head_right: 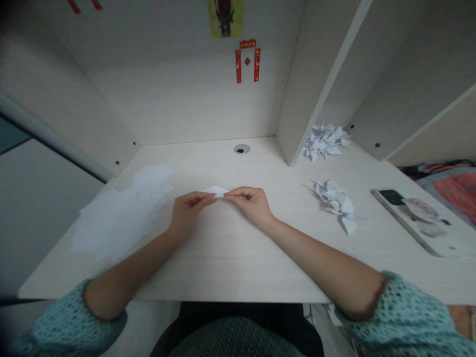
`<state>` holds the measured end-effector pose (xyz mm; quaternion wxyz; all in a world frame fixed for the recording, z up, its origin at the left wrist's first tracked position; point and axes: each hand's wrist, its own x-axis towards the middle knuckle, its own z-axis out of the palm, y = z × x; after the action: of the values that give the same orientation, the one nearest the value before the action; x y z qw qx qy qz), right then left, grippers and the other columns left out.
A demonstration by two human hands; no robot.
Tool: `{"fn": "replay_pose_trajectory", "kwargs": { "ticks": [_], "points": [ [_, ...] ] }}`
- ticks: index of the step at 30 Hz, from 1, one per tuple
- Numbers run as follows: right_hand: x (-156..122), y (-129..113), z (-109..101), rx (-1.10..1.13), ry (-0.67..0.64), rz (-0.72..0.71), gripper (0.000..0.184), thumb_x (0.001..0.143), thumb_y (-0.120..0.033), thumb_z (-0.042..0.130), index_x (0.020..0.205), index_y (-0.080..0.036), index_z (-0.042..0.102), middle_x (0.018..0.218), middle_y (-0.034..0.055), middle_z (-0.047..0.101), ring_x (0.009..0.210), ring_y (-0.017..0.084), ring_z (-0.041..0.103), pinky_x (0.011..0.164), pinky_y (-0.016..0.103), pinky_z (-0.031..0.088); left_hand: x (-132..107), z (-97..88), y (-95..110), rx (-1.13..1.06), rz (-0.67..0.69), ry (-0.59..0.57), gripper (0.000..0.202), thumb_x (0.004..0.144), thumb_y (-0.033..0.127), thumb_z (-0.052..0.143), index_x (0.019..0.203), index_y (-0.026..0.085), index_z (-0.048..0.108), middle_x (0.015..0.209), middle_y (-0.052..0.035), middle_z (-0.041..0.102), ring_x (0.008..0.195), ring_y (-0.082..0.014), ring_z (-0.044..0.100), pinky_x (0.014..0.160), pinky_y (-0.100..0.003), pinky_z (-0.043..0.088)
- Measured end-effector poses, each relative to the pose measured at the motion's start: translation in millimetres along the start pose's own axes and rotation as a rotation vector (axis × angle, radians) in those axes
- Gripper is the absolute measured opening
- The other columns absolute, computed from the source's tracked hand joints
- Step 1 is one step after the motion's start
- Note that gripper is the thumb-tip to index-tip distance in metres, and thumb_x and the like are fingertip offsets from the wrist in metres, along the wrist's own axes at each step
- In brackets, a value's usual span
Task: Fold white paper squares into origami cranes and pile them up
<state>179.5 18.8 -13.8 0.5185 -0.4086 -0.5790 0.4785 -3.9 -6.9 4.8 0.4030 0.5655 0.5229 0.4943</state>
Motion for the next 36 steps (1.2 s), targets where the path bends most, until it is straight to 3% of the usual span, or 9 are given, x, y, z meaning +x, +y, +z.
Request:
{"fn": "replay_pose_trajectory", "kwargs": {
  "ticks": [7, 13, 17, 29, 36],
  "points": [
    [-4.5, -0.6, 0.1, -0.138, 0.066, -0.137, 0.010, 0.069, -0.033, 0.075, 0.074, -0.024, 0.076, 0.080, 0.0041, 0.075, 0.078, 0.021, 0.070, 0.080, 0.036, 0.054, 5.2, -1.2, -9.3, -0.057, -0.107, -0.043, 0.027, 0.067, 0.038, 0.075, 0.088, 0.021, 0.075, 0.082, -0.0039, 0.075, 0.074, -0.0161, 0.066, 0.072, -0.028, 0.051],
    [-5.5, -1.7, 0.5, -0.134, 0.056, -0.151, 0.010, 0.069, -0.033, 0.074, 0.075, -0.025, 0.076, 0.081, 0.0042, 0.075, 0.078, 0.021, 0.069, 0.080, 0.037, 0.054, 4.4, -1.4, -5.6, -0.078, -0.108, -0.035, 0.024, 0.067, 0.036, 0.075, 0.086, 0.022, 0.075, 0.081, -0.0036, 0.075, 0.076, -0.0164, 0.067, 0.074, -0.028, 0.050],
    [-4.1, -0.2, 1.6, -0.090, 0.042, -0.108, 0.010, 0.068, -0.033, 0.075, 0.075, -0.025, 0.076, 0.081, 0.0041, 0.075, 0.079, 0.021, 0.070, 0.080, 0.036, 0.054, 2.4, -0.6, -0.5, -0.045, -0.068, 0.022, 0.020, 0.067, 0.036, 0.075, 0.079, 0.020, 0.075, 0.078, -0.0037, 0.074, 0.074, -0.0169, 0.066, 0.073, -0.028, 0.051],
    [-2.7, -1.4, 7.9, 0.122, 0.065, 0.090, 0.013, 0.062, -0.032, 0.078, 0.072, -0.023, 0.076, 0.075, 0.0033, 0.075, 0.068, 0.017, 0.068, 0.068, 0.031, 0.053, -0.4, 2.7, 1.4, -0.159, -0.055, 0.035, 0.023, 0.068, 0.035, 0.074, 0.082, 0.018, 0.074, 0.082, -0.0049, 0.074, 0.078, -0.0181, 0.069, 0.080, -0.032, 0.054],
    [-2.1, 0.6, 10.6, 0.213, 0.069, 0.126, 0.016, 0.060, -0.031, 0.080, 0.073, -0.024, 0.076, 0.077, 0.0033, 0.076, 0.070, 0.017, 0.068, 0.073, 0.033, 0.053, -1.6, 4.8, 2.0, -0.190, -0.073, 0.054, 0.022, 0.068, 0.034, 0.075, 0.081, 0.017, 0.073, 0.082, -0.0047, 0.074, 0.079, -0.0177, 0.069, 0.081, -0.032, 0.053]
  ]
}}
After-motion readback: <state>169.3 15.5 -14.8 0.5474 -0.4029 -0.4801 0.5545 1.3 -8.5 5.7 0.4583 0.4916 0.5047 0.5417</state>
